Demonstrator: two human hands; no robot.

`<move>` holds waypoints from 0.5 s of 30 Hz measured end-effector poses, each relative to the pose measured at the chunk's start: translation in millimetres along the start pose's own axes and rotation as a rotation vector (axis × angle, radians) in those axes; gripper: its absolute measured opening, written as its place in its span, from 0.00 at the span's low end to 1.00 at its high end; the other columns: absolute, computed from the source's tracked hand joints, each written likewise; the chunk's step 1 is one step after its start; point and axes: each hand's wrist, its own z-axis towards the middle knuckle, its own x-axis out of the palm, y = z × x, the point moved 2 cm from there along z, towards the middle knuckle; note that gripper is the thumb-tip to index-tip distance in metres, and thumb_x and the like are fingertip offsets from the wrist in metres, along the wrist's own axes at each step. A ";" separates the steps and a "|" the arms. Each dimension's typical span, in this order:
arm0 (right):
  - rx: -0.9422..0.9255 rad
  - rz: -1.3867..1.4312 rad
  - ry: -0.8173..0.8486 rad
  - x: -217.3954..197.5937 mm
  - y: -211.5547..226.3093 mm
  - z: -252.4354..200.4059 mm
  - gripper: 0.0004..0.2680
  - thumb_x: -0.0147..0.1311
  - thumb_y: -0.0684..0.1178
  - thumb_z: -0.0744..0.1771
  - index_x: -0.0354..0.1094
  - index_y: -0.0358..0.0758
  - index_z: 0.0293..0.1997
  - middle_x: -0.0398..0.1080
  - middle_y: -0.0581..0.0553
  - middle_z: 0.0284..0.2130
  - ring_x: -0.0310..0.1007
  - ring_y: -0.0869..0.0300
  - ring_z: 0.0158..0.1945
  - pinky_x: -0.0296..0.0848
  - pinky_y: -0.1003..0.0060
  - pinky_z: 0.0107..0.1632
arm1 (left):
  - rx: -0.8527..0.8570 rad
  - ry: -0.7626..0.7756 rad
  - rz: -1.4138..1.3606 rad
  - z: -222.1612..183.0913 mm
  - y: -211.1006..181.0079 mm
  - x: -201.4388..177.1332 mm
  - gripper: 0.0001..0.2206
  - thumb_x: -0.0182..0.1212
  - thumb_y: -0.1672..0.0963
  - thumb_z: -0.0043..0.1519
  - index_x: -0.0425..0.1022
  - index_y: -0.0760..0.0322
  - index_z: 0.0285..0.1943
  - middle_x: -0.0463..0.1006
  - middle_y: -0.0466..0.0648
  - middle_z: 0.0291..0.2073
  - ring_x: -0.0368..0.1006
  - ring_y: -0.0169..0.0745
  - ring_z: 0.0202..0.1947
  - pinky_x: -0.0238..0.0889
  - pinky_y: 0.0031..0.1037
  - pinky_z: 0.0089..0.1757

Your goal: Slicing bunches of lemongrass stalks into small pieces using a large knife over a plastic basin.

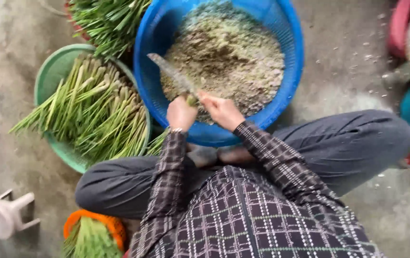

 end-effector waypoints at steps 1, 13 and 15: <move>0.023 0.033 0.006 0.1 3.1 1.7 0.13 0.44 0.58 0.71 0.76 0.50 0.52 0.77 0.43 0.49 0.74 0.44 0.55 0.73 0.45 0.59 | 0.048 0.009 0.019 -9.3 -3.8 -2.3 0.12 0.58 0.58 0.53 0.83 0.62 0.42 0.84 0.57 0.32 0.81 0.66 0.42 0.75 0.55 0.42; -0.181 0.020 -0.095 -6.8 11.8 -23.0 0.15 0.38 0.57 0.73 0.74 0.45 0.43 0.78 0.34 0.28 0.80 0.46 0.29 0.79 0.52 0.27 | -0.039 -0.008 -0.688 50.6 48.0 -36.7 0.05 0.60 0.61 0.47 0.78 0.68 0.29 0.73 0.53 0.16 0.74 0.44 0.20 0.66 0.32 0.27; -0.310 -0.080 -0.109 0.7 12.4 -24.1 0.16 0.37 0.58 0.74 0.73 0.47 0.37 0.80 0.39 0.31 0.82 0.51 0.34 0.83 0.60 0.36 | -0.098 -0.003 -0.840 48.6 47.0 -38.8 0.03 0.57 0.62 0.49 0.74 0.67 0.23 0.65 0.51 0.08 0.67 0.43 0.08 0.59 0.34 0.16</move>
